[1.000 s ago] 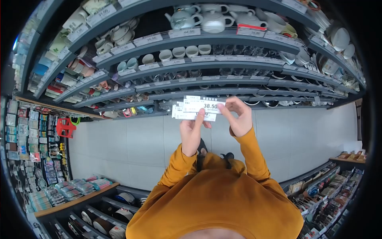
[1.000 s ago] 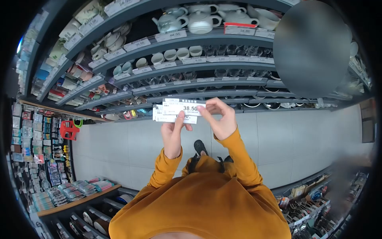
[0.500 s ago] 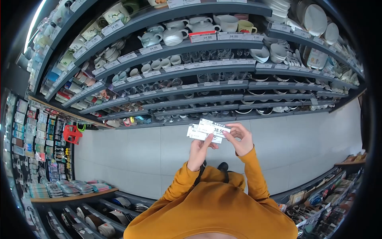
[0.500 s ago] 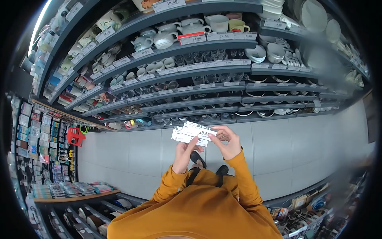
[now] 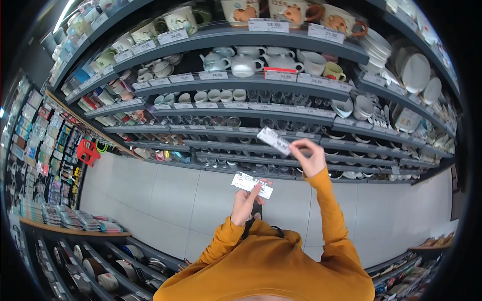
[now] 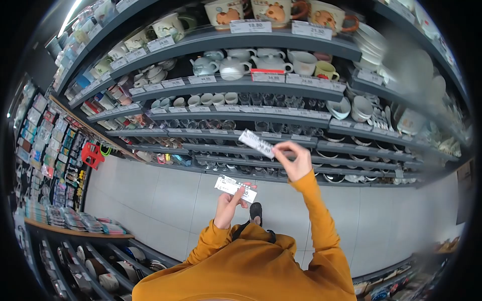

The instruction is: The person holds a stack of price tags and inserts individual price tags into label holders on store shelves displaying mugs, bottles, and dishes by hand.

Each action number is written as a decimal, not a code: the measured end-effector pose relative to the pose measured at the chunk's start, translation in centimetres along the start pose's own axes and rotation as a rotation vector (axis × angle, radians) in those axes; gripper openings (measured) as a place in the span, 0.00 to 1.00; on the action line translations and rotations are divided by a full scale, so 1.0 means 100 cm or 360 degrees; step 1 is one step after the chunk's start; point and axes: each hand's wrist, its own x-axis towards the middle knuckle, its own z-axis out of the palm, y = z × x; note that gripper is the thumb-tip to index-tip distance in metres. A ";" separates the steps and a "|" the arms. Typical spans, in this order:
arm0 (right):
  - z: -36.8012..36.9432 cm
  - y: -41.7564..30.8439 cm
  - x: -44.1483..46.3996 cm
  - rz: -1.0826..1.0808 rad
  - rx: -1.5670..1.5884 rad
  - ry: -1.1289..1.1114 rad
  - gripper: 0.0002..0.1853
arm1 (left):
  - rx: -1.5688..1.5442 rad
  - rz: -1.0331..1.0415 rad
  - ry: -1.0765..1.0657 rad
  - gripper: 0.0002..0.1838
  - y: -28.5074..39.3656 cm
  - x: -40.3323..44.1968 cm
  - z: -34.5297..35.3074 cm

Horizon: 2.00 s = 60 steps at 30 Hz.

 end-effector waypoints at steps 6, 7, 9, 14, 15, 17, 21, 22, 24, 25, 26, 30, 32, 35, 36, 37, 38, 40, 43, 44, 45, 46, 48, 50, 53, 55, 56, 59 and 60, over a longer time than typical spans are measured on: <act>0.013 -0.016 0.130 -0.0561 -0.0373 0.0184 0.06 | -0.0030 0.0177 0.0059 0.18 0.021 0.041 -0.018; 0.016 -0.015 0.152 -0.0638 -0.0435 0.0226 0.07 | -0.0044 0.0191 0.0067 0.18 0.026 0.047 -0.020; 0.024 -0.015 0.193 -0.0797 -0.0474 0.0276 0.07 | -0.0057 0.0227 0.0078 0.18 0.038 0.061 -0.026; 0.038 -0.010 0.251 -0.0750 -0.0714 0.0204 0.10 | -0.0025 0.0248 0.0069 0.18 0.050 0.095 -0.047; 0.040 -0.005 0.258 -0.0750 -0.0747 0.0136 0.11 | -0.0013 0.0257 0.0057 0.18 0.052 0.101 -0.051; 0.041 0.004 0.265 -0.0676 -0.0709 0.0009 0.12 | 0.0002 0.0266 0.0043 0.18 0.054 0.111 -0.058; 0.040 0.007 0.266 -0.0532 -0.0565 -0.0158 0.11 | -0.0024 0.0262 0.0021 0.17 0.064 0.120 -0.061; 0.040 0.006 0.265 -0.0531 -0.0564 -0.0185 0.11 | -0.0027 0.0254 0.0023 0.17 0.066 0.123 -0.061; 0.039 -0.001 0.262 -0.0514 -0.0616 -0.0288 0.11 | -0.0036 0.0245 0.0026 0.17 0.067 0.125 -0.060; 0.039 -0.002 0.261 -0.0511 -0.0642 -0.0341 0.10 | -0.0039 0.0242 0.0031 0.17 0.067 0.126 -0.059; 0.038 -0.002 0.261 -0.0574 -0.0690 -0.0358 0.10 | -0.0041 0.0244 0.0038 0.17 0.068 0.127 -0.058; 0.041 0.003 0.261 -0.0847 -0.0904 -0.0374 0.11 | -0.0008 0.0303 0.0056 0.17 0.076 0.125 -0.054; 0.044 0.007 0.255 -0.0924 -0.0966 -0.0326 0.13 | 0.0034 0.0339 0.0073 0.17 0.082 0.125 -0.051; 0.051 -0.017 0.227 -0.1195 -0.0849 -0.0132 0.13 | 0.0055 0.0447 0.0149 0.17 0.088 0.123 -0.044; 0.054 -0.027 0.209 -0.1167 -0.0798 -0.0143 0.13 | 0.0028 0.0477 0.0186 0.16 0.091 0.121 -0.039; 0.057 -0.034 0.188 -0.1118 -0.0657 -0.0182 0.12 | -0.0003 0.0504 0.0225 0.15 0.093 0.118 -0.034; 0.059 -0.036 0.168 -0.1045 -0.0510 -0.0282 0.11 | -0.0017 0.0530 0.0282 0.13 0.097 0.114 -0.028; 0.063 -0.037 0.127 -0.0785 -0.0219 -0.0426 0.09 | -0.0024 0.0593 0.0393 0.10 0.091 0.109 -0.023; 0.060 -0.030 0.076 -0.0501 -0.0067 -0.0487 0.10 | -0.0082 0.0640 0.0461 0.08 0.089 0.094 -0.006; 0.059 -0.025 0.063 -0.0421 -0.0037 -0.0467 0.10 | -0.0096 0.0632 0.0472 0.08 0.087 0.088 0.000; 0.056 -0.023 0.050 -0.0338 -0.0006 -0.0444 0.10 | -0.0090 0.0633 0.0472 0.08 0.085 0.081 0.007; 0.051 -0.023 0.039 -0.0262 0.0008 -0.0392 0.11 | -0.0082 0.0633 0.0469 0.08 0.082 0.075 0.014; 0.039 -0.021 0.021 -0.0160 0.0119 -0.0367 0.11 | -0.0076 0.0622 0.0447 0.09 0.075 0.062 0.029; 0.024 -0.023 0.002 -0.0130 0.0201 -0.0347 0.11 | -0.0084 0.0598 0.0415 0.10 0.065 0.049 0.043; -0.002 -0.031 -0.025 -0.0050 0.0302 -0.0385 0.10 | -0.0194 0.0569 0.0298 0.13 0.055 0.020 0.066; -0.016 -0.029 -0.045 -0.0027 0.0349 -0.0379 0.10 | -0.0087 0.0577 0.0196 0.15 0.041 0.005 0.071; -0.023 -0.029 -0.054 -0.0015 0.0297 -0.0393 0.10 | -0.0037 0.0576 0.0148 0.16 0.034 -0.004 0.073; -0.041 -0.035 -0.081 -0.0022 0.0223 -0.0422 0.11 | 0.0118 0.0654 0.0085 0.17 0.021 -0.030 0.081; -0.046 -0.036 -0.091 0.0026 0.0253 -0.0437 0.12 | 0.0206 0.0638 0.0080 0.17 0.019 -0.040 0.083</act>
